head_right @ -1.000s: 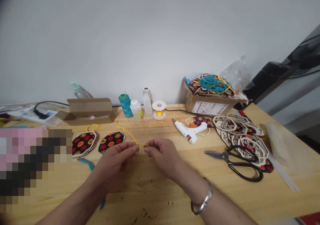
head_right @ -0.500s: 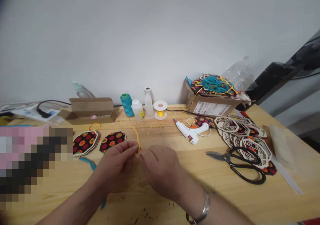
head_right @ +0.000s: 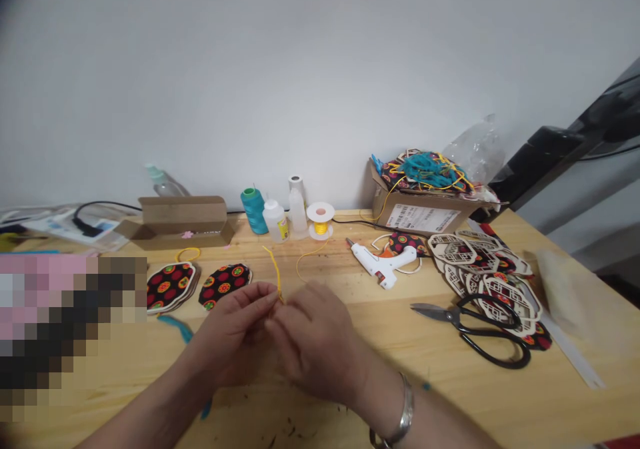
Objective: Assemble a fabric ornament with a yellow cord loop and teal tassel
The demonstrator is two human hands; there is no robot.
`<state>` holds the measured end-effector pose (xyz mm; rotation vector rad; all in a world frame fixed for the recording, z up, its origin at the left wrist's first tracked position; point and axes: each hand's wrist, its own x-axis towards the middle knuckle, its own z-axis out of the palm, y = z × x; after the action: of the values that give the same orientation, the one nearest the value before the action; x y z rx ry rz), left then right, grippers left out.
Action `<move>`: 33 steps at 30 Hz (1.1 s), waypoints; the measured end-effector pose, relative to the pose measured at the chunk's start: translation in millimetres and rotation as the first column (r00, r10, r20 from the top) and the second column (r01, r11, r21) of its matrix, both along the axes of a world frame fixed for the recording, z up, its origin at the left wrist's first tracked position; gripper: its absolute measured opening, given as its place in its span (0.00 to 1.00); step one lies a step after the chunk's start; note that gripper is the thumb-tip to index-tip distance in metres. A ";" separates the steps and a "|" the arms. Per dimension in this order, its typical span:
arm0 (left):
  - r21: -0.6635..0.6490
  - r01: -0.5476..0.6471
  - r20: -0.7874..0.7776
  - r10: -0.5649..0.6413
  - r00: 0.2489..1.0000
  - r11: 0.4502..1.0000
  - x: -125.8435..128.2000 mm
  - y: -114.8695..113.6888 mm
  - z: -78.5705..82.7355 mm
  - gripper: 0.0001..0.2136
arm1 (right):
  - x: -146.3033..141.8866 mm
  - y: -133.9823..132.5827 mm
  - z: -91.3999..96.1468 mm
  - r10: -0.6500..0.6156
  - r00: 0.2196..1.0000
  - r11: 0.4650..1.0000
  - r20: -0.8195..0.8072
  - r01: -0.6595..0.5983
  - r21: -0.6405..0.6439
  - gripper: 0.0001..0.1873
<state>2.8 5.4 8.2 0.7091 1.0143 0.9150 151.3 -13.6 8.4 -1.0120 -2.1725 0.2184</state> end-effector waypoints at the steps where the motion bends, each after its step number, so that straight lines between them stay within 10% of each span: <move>1: 0.016 0.001 -0.022 -0.001 1.000 1.000 0.5 -0.3 1.4 0.09 | 0.2 2.8 -0.2 -0.065 0.986 0.990 -0.155 0.043 -0.138 0.08; 3: 0.060 0.028 -0.086 -0.023 0.996 0.998 1.2 -1.2 3.3 0.08 | 0.1 9.5 -1.8 -0.234 0.886 0.878 -0.401 0.015 -0.479 0.09; 5: 0.100 0.082 -0.144 -0.067 0.987 0.992 1.4 -2.3 3.3 0.08 | -0.3 15.5 -4.2 -0.350 0.768 0.659 -0.536 -0.205 -0.724 0.11; 7: 0.108 0.132 -0.180 -0.111 0.977 0.985 1.3 -3.3 1.8 0.08 | -1.0 18.8 -6.3 -0.400 0.684 0.466 -0.611 -0.422 -0.778 0.13; 9: 0.090 0.166 -0.192 -0.146 0.970 0.982 1.1 -4.1 -0.3 0.08 | -1.7 19.1 -7.4 -0.421 0.655 0.400 -0.628 -0.487 -0.776 0.13; 33: 0.084 0.162 -0.174 -0.146 0.974 0.983 1.7 -6.6 -1.3 0.08 | -5.9 13.6 -3.3 -0.406 0.704 0.419 -0.583 -0.423 -0.803 0.10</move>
<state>4.5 -1.3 6.9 0.9470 1.0508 0.7835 145.4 0.0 5.1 -1.1491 -1.1482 1.7112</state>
